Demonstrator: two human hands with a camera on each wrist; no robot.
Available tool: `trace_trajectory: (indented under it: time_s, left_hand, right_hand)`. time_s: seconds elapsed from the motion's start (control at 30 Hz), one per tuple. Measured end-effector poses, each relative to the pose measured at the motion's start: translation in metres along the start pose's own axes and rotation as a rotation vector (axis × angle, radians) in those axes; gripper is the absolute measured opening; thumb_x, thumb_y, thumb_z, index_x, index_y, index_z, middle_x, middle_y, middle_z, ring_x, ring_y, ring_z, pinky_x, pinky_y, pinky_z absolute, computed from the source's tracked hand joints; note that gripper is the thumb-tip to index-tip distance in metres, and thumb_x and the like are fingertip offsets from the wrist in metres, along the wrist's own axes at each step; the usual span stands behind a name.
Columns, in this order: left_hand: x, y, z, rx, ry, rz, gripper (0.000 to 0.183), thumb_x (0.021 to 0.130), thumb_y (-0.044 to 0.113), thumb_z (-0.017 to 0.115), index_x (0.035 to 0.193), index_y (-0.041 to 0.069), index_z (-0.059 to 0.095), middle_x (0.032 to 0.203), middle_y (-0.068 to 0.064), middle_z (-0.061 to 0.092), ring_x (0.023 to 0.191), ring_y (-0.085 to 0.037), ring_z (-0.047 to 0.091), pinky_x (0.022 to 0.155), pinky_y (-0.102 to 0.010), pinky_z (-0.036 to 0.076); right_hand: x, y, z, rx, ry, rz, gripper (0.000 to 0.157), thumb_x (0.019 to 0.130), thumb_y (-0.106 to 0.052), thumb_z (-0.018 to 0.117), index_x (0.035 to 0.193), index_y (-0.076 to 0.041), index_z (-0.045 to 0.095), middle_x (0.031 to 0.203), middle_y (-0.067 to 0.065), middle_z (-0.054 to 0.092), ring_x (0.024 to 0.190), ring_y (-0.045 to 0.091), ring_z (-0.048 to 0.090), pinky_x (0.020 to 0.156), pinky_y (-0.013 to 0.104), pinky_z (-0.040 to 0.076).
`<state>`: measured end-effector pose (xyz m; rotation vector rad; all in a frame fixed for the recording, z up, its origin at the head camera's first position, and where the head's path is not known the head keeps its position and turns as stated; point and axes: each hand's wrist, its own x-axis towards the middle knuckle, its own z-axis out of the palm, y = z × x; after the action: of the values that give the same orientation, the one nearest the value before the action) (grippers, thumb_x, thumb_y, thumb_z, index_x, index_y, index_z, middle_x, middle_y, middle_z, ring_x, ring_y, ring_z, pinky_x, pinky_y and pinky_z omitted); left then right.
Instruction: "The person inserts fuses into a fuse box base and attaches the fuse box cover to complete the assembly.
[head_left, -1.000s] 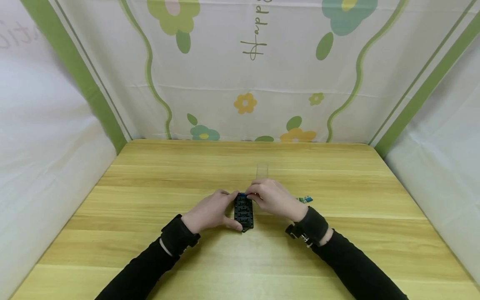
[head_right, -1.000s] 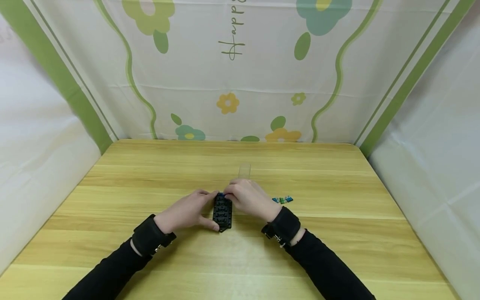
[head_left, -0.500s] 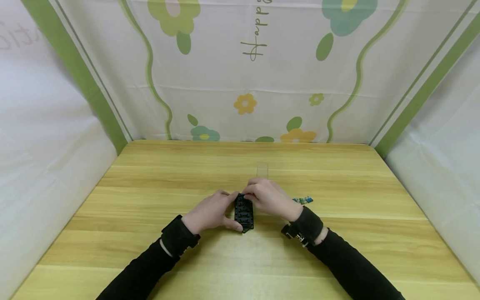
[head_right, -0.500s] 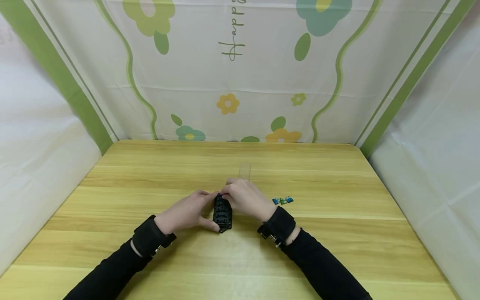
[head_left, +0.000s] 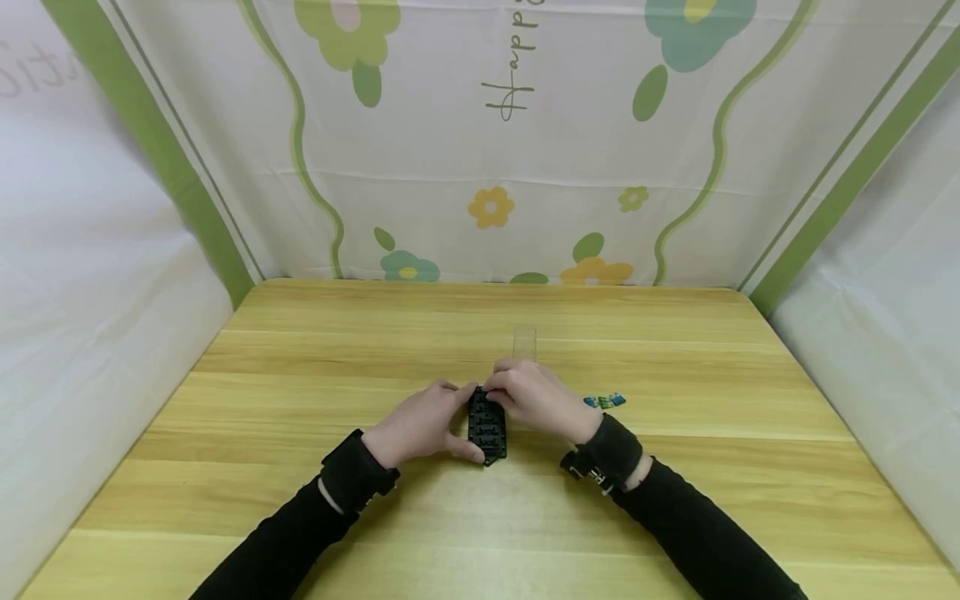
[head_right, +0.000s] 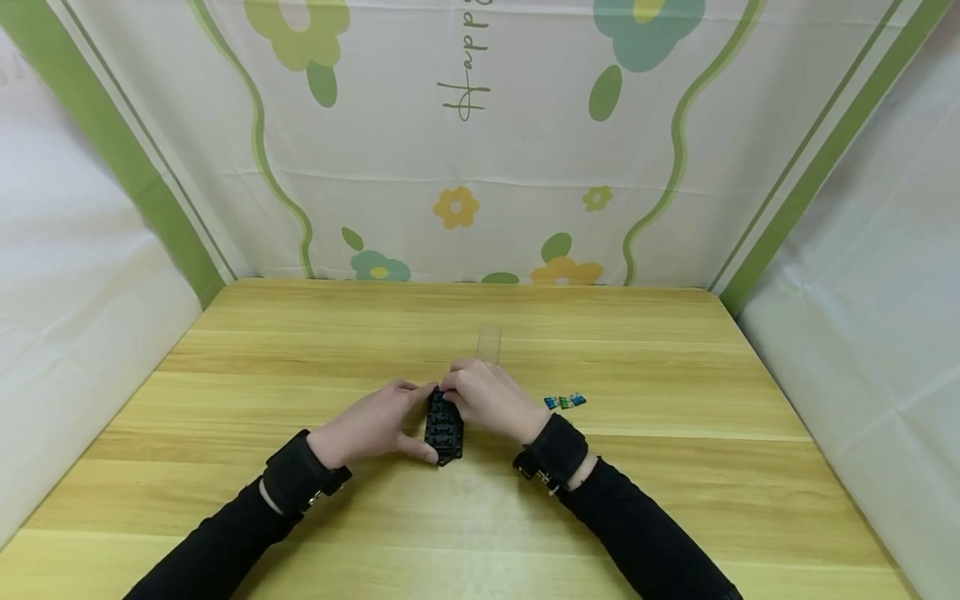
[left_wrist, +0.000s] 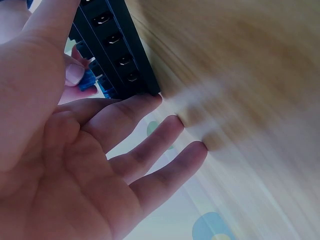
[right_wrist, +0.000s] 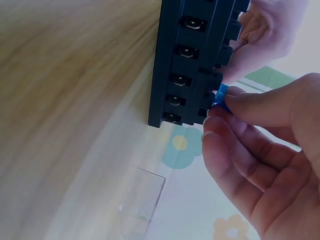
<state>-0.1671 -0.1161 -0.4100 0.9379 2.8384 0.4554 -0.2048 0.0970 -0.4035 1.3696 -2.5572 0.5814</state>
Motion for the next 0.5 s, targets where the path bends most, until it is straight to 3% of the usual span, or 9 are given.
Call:
trace_trajectory:
  time_s: [0.5]
  left_hand:
    - [-0.0005, -0.0011, 0.0006, 0.002, -0.001, -0.009, 0.105, 0.068, 0.067, 0.070, 0.146, 0.003, 0.038, 0.128, -0.017, 0.053, 0.118, -0.028, 0.049, 0.092, -0.035, 0.043]
  right_hand:
    - [0.0005, 0.0023, 0.0055, 0.003, 0.010, 0.007, 0.013, 0.090, -0.009, 0.065, 0.098, -0.012, 0.075, 0.080, -0.009, 0.051, 0.068, 0.003, 0.049, 0.060, 0.015, 0.042]
